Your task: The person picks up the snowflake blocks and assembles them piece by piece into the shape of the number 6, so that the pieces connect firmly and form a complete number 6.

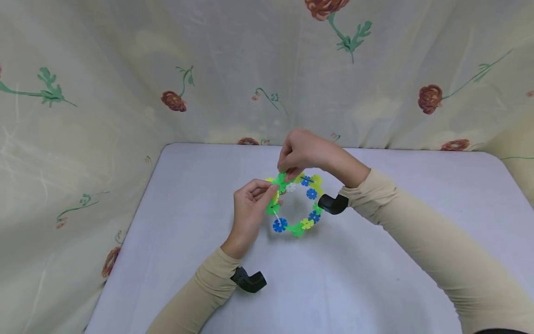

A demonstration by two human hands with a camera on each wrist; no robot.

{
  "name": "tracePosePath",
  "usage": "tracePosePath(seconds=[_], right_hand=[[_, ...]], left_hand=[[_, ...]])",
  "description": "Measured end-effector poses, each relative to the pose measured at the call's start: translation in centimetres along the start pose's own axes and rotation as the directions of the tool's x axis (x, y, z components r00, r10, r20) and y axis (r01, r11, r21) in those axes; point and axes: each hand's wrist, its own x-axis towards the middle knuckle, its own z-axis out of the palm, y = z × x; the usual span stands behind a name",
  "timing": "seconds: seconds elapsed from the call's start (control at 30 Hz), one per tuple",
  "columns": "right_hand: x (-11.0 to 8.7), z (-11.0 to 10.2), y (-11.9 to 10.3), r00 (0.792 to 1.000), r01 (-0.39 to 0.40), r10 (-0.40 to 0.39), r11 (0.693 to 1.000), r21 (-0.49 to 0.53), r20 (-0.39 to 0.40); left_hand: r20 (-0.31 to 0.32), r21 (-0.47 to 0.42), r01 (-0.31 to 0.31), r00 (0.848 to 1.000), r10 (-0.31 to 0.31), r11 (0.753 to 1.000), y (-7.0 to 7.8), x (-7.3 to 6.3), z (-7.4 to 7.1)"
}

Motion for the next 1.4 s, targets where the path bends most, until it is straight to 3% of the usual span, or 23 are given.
tracePosePath(seconds=[0.2, 0.37, 0.6, 0.77, 0.9, 1.0, 1.17, 1.4], right_hand=[[0.1, 0.4, 0.0, 1.000, 0.010, -0.011, 0.995, 0.100, 0.011], [0.1, 0.5, 0.0, 1.000, -0.002, 0.001, 0.995, 0.096, 0.008], [0.4, 0.4, -0.2, 1.000, 0.011, -0.011, 1.000, -0.004, -0.001], [0.0, -1.0, 0.7, 0.997, 0.053, -0.050, 0.997, 0.048, -0.066], [-0.1, -2.4, 3.7, 0.986, 0.075, -0.057, 0.990, 0.117, -0.154], [-0.1, -2.7, 6.9, 0.983, 0.039, -0.016, 0.992, 0.119, -0.182], [-0.5, -2.3, 12.5, 0.971, -0.088, 0.099, 0.994, 0.060, -0.217], [-2.2, -2.0, 19.9, 0.914, -0.294, 0.268, 0.955, -0.044, -0.306]], left_hand=[[-0.031, 0.026, -0.021, 0.999, 0.022, 0.999, 0.4, 0.0, -0.2], [-0.022, 0.008, -0.004, 1.000, 0.004, 1.000, 0.3, 0.1, -0.3], [-0.011, -0.069, 0.069, 0.997, -0.070, 0.995, -0.1, 0.3, -0.3], [0.001, -0.114, 0.141, 0.990, -0.141, 0.983, -0.2, 0.4, -0.4], [0.017, -0.126, 0.197, 0.980, -0.197, 0.972, 0.1, 0.4, -0.5], [0.016, -0.119, 0.226, 0.974, -0.226, 0.967, 0.2, 0.5, -0.6], [0.027, -0.104, 0.245, 0.969, -0.244, 0.964, 0.1, 0.5, -0.7], [0.030, -0.087, 0.270, 0.963, -0.268, 0.959, -0.1, 0.6, -0.6]])
